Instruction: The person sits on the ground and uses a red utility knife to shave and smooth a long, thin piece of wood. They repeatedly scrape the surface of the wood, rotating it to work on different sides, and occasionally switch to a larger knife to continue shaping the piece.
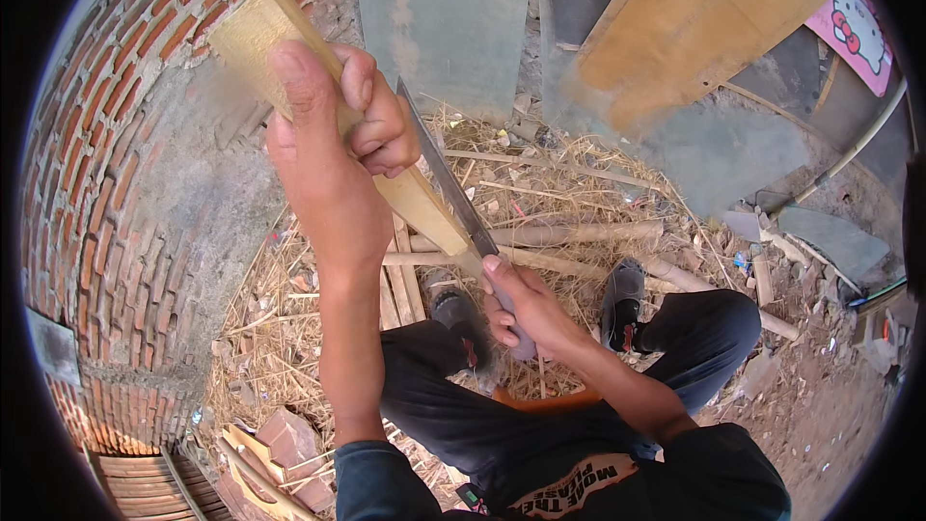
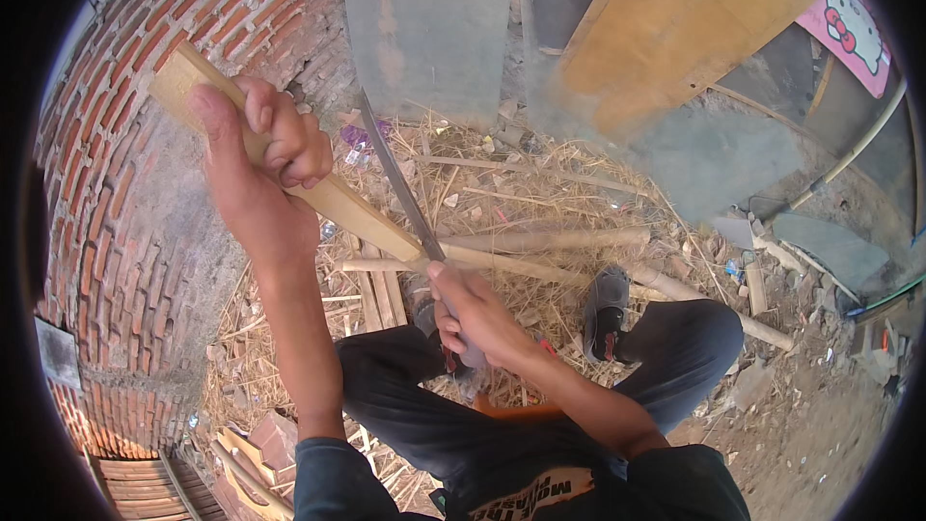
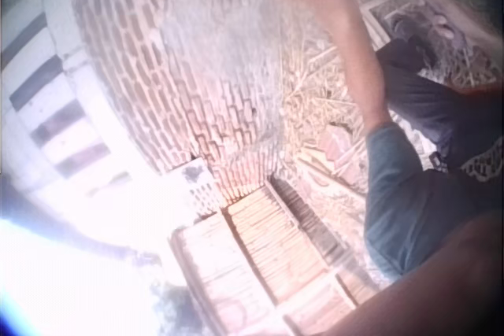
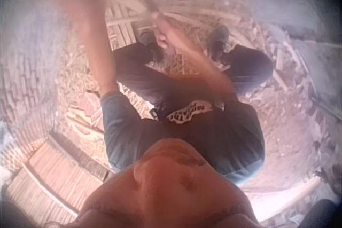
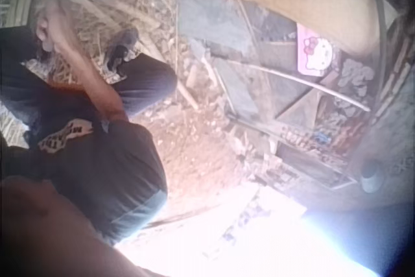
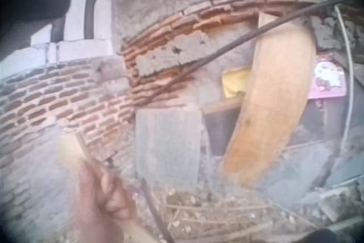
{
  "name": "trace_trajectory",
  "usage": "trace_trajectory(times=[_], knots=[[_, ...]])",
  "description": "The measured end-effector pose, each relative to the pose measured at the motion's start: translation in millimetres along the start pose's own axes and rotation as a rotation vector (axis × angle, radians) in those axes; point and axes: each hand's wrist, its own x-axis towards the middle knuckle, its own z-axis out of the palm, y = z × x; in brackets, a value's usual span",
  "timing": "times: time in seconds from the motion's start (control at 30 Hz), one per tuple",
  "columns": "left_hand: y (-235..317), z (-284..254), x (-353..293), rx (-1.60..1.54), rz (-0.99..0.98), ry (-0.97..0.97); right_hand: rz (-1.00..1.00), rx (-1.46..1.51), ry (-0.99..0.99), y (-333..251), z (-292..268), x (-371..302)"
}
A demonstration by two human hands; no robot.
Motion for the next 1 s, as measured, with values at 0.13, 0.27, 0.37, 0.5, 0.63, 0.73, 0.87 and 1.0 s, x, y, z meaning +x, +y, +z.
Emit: trace_trajectory(times=[0.13,0.27,0.37,0.5,0.63,0.73,0.87,1.0], knots=[[-2.3,-4.3,1.1,0.009,0.006,0.018,-0.119,0.022,0.056,-24.9,15.0,-17.3],[0.6,-10.0,1.8,0.016,0.006,0.025,-0.251,0.027,0.075,-30.9,11.7,-21.0],[-1.8,0.1,0.9,-0.039,-0.022,-0.021,-0.105,-0.084,0.09,0.0,11.5,-1.3],[-0.3,-9.6,-6.5,-0.003,-0.017,0.002,0.025,0.036,0.023,11.2,3.8,6.6],[0.9,2.4,-5.1,-0.003,0.005,0.021,-0.015,0.069,0.002,0.3,9.6,5.0],[0.2,1.1,-4.2,-0.004,0.003,0.014,-0.057,-0.015,0.014,-8.7,17.7,-4.3],[0.8,-3.6,-3.1,0.003,0.013,0.042,-0.099,-0.023,0.012,5.9,14.9,2.2],[-5.5,-8.5,1.8,0.02,0.01,0.053,0.064,0.044,0.099,59.0,-15.4,26.1]])
